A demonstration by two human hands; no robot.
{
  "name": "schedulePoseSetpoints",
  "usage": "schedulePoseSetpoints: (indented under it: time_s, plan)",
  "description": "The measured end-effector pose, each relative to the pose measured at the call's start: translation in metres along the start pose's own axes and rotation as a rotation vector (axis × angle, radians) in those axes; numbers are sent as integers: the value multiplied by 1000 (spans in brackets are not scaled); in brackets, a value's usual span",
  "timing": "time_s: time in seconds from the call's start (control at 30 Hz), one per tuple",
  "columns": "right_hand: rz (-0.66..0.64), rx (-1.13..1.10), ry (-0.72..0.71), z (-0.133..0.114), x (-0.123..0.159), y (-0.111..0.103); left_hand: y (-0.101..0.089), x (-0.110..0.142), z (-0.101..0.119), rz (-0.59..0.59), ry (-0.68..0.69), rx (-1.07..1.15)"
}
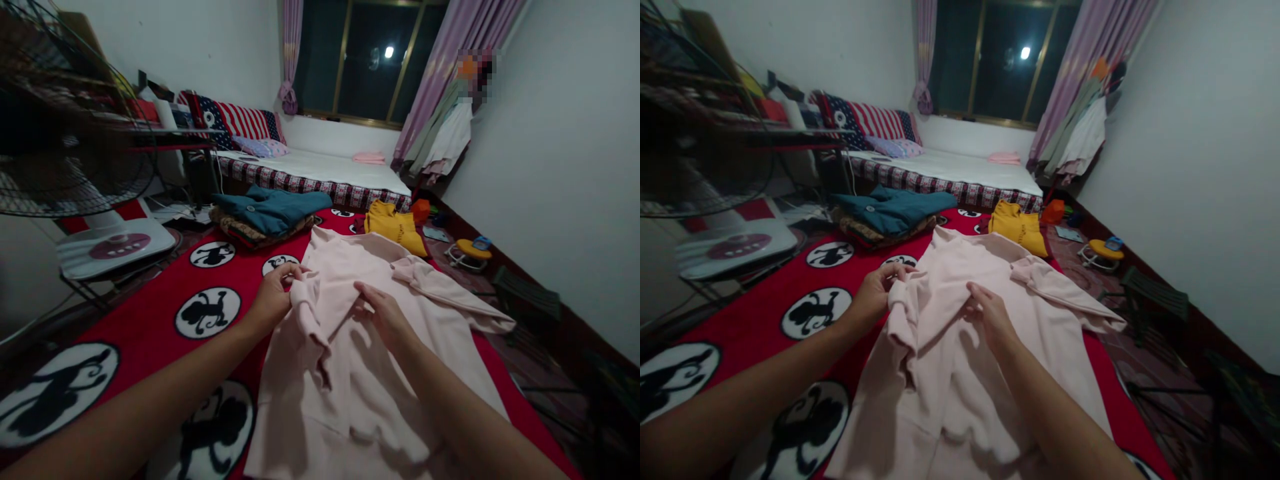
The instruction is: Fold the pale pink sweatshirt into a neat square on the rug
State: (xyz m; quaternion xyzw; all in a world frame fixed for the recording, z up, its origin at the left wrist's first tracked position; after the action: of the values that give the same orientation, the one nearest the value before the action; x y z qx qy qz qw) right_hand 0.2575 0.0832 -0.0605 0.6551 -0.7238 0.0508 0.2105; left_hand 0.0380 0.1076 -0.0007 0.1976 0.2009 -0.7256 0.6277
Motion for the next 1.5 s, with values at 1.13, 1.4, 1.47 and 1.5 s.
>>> schedulePoseSetpoints:
  time_s: [1.13, 1.4, 1.47, 1.5]
  plan:
    - [239, 581, -378, -9, 0, -24, 51, -192, -116, -66, -122, -675]
    - [167, 512, -313, 3, -6, -22, 60, -206, -136, -125, -14, -771]
    - [270, 547, -332, -1, -5, -29, 54, -202, -139, -103, 7, -773]
    - [342, 594, -360, -5, -2, -32, 51, -199, -140, -94, 17, -773]
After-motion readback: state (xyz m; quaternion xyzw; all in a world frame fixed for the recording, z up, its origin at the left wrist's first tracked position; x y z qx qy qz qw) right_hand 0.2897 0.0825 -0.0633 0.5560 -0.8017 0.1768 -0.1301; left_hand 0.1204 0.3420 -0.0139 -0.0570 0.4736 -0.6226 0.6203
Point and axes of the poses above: each hand's wrist, its own x-axis away from the middle knuckle, its own y-axis out of the palm, z = x × y, the point moved 10 cm from there along -x, towards the middle knuckle, and after that the axes turned 14 degrees about y, right-handed, at the moved point
